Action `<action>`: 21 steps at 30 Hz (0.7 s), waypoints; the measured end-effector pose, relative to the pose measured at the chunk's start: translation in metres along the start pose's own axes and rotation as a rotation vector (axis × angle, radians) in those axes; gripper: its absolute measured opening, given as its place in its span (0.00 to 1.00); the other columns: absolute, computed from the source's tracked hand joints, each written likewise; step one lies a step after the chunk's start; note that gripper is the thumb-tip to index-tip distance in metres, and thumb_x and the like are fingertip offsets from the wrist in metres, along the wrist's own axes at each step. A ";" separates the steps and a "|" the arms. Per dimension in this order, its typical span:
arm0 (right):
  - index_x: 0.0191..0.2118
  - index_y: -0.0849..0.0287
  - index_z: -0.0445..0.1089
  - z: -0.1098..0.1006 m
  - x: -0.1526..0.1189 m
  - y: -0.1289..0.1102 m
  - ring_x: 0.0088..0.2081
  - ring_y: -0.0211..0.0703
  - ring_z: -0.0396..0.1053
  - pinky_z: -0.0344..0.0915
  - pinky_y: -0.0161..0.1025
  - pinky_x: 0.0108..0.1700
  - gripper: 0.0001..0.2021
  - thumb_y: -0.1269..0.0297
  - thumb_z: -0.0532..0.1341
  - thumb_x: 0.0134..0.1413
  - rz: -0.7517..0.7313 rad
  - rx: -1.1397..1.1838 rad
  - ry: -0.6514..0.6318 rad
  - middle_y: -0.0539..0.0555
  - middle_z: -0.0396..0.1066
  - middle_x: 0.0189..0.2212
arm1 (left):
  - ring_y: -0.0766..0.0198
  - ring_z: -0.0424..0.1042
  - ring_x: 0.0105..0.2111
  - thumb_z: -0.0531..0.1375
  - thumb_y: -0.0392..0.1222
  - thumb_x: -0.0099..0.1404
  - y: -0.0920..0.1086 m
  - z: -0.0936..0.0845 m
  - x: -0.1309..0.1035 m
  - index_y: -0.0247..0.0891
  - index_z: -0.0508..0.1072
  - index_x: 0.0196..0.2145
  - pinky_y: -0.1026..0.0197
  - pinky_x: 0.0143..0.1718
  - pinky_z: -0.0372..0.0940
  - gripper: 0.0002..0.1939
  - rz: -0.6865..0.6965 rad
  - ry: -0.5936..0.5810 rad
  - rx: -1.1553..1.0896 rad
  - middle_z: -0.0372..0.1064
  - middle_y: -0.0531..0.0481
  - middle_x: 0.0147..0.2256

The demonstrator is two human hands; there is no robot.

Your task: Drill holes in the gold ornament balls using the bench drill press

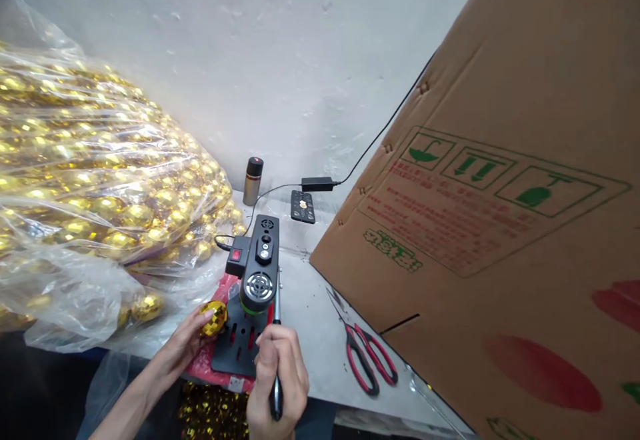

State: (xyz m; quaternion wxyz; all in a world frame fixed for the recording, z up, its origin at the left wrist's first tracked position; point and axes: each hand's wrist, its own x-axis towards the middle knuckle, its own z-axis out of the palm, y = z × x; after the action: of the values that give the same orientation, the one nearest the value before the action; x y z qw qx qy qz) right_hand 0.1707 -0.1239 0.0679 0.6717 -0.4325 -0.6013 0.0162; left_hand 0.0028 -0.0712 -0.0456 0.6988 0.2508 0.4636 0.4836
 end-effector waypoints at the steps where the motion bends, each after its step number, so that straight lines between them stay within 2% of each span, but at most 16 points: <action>1: 0.29 0.55 0.64 0.001 0.000 -0.001 0.28 0.36 0.67 0.61 0.33 0.29 0.17 0.74 0.54 0.73 -0.009 0.000 0.003 0.47 0.63 0.24 | 0.55 0.82 0.40 0.77 0.59 0.51 0.000 0.000 0.000 0.41 0.78 0.50 0.58 0.42 0.75 0.33 0.017 -0.002 0.001 0.82 0.46 0.43; 4: 0.29 0.55 0.63 0.002 0.003 -0.003 0.28 0.35 0.67 0.62 0.33 0.30 0.17 0.74 0.54 0.73 -0.010 0.010 0.014 0.46 0.61 0.23 | 0.52 0.82 0.46 0.77 0.58 0.52 0.003 0.001 0.001 0.43 0.75 0.58 0.57 0.44 0.75 0.39 0.070 0.013 0.020 0.81 0.44 0.51; 6: 0.29 0.56 0.63 0.002 0.006 -0.006 0.27 0.34 0.66 0.61 0.32 0.29 0.16 0.74 0.54 0.73 0.011 0.021 0.013 0.46 0.62 0.24 | 0.50 0.82 0.48 0.79 0.59 0.49 0.005 0.005 0.002 0.43 0.74 0.60 0.55 0.45 0.75 0.44 0.072 0.010 0.017 0.80 0.42 0.52; 11: 0.31 0.56 0.64 0.000 0.017 -0.015 0.26 0.32 0.63 0.59 0.31 0.27 0.15 0.74 0.54 0.74 0.068 0.027 -0.013 0.46 0.63 0.25 | 0.48 0.83 0.45 0.80 0.67 0.42 0.002 0.018 0.009 0.38 0.76 0.49 0.54 0.46 0.75 0.43 0.069 0.092 0.020 0.83 0.43 0.44; 13: 0.31 0.56 0.64 -0.001 0.020 -0.016 0.26 0.32 0.63 0.60 0.30 0.27 0.15 0.75 0.54 0.73 0.069 0.022 -0.017 0.46 0.63 0.25 | 0.48 0.83 0.46 0.79 0.69 0.41 -0.001 0.023 0.011 0.38 0.75 0.49 0.53 0.49 0.74 0.45 0.093 0.126 0.054 0.84 0.42 0.43; 15: 0.31 0.56 0.63 -0.001 0.021 -0.016 0.26 0.32 0.63 0.60 0.30 0.27 0.15 0.75 0.54 0.73 0.056 0.018 -0.015 0.46 0.62 0.25 | 0.46 0.83 0.46 0.78 0.70 0.43 -0.005 0.026 0.013 0.38 0.73 0.50 0.50 0.51 0.74 0.45 0.107 0.135 0.092 0.84 0.42 0.43; 18: 0.31 0.56 0.64 -0.001 0.019 -0.014 0.25 0.32 0.63 0.60 0.31 0.26 0.15 0.76 0.54 0.72 0.036 0.013 -0.019 0.46 0.62 0.25 | 0.44 0.82 0.50 0.75 0.69 0.48 -0.010 0.027 0.014 0.39 0.72 0.52 0.47 0.55 0.74 0.43 0.177 0.111 0.161 0.83 0.40 0.47; 21: 0.32 0.56 0.64 -0.002 0.015 -0.013 0.24 0.32 0.63 0.58 0.31 0.25 0.15 0.76 0.54 0.73 0.038 0.009 -0.032 0.47 0.64 0.25 | 0.41 0.81 0.53 0.72 0.66 0.55 -0.016 0.025 0.013 0.39 0.73 0.54 0.43 0.57 0.74 0.37 0.282 0.051 0.346 0.82 0.39 0.51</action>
State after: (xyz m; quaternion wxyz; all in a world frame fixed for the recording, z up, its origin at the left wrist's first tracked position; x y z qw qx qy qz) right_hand 0.1700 -0.1249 0.0880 0.6635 -0.4407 -0.6034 0.0387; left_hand 0.0333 -0.0641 -0.0529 0.5590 0.4170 0.5173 0.4961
